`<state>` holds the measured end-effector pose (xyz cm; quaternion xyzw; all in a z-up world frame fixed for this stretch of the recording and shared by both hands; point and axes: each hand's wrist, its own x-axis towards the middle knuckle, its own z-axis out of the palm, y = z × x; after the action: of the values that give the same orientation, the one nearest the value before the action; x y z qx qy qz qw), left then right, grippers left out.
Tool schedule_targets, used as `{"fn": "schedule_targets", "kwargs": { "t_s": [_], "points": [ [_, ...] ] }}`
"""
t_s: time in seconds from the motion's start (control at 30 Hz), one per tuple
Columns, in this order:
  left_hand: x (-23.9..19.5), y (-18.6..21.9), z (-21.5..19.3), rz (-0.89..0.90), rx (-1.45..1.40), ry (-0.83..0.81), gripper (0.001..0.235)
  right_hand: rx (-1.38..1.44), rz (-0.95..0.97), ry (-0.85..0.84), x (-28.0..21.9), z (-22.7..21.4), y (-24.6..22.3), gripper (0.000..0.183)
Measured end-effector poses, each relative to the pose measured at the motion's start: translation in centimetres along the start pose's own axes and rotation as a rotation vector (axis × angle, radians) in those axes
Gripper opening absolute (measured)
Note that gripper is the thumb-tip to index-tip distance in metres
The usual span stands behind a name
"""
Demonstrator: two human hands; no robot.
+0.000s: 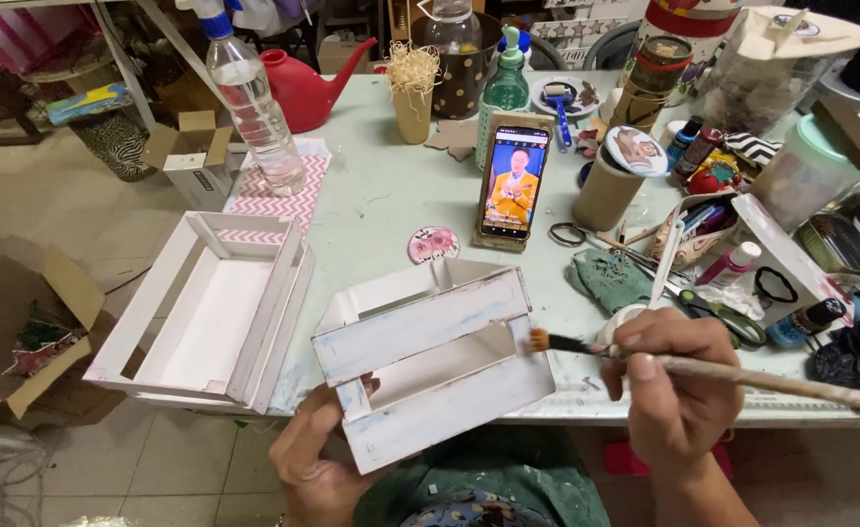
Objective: Painting a small wooden crate with white paint using a paintbrush on a craft table.
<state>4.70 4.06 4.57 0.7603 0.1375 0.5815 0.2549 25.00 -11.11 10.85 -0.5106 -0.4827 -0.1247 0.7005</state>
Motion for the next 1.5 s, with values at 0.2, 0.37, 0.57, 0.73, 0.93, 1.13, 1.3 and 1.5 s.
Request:
{"fn": "schedule_targets", "kwargs": {
  "t_s": [0.2,0.37,0.57,0.73,0.93,1.13,1.3,1.5],
  "points": [
    [-1.7,-2.4,-0.2,0.06,0.011,-0.004,0.066,0.032,-0.011,-0.057,1.2,1.2,0.3,0.007],
    [-1.3,-2.5,-0.1,0.109,-0.049,-0.007,0.08,-0.023,0.039,0.03,1.3,0.9,0.4,0.008],
    [-0.6,-2.2,-0.1,0.135,-0.005,0.0,0.075,0.053,-0.001,-0.044,1.4,1.5,0.2,0.005],
    [-0.9,-2.5,0.1,0.114,-0.022,0.025,0.075,0.024,0.058,0.075,1.1,0.7,0.3,0.011],
    [0.2,-1.0,0.0,-0.001,-0.027,-0.006,0.057,-0.032,-0.016,-0.003,0.7,0.7,0.4,0.004],
    [0.0,-1.1,0.0,-0.011,-0.025,0.003,0.061,-0.045,-0.115,0.085,-2.4,0.5,-0.3,0.005],
    [-0.3,-1.6,-0.1,0.07,-0.075,-0.006,0.071,-0.134,-0.185,-0.053,-1.8,0.1,-0.1,0.008],
    [-0.9,-1.6,0.2,0.06,-0.021,-0.009,0.071,-0.133,-0.182,-0.022,-2.4,1.0,-1.6,0.007]
  ]
}}
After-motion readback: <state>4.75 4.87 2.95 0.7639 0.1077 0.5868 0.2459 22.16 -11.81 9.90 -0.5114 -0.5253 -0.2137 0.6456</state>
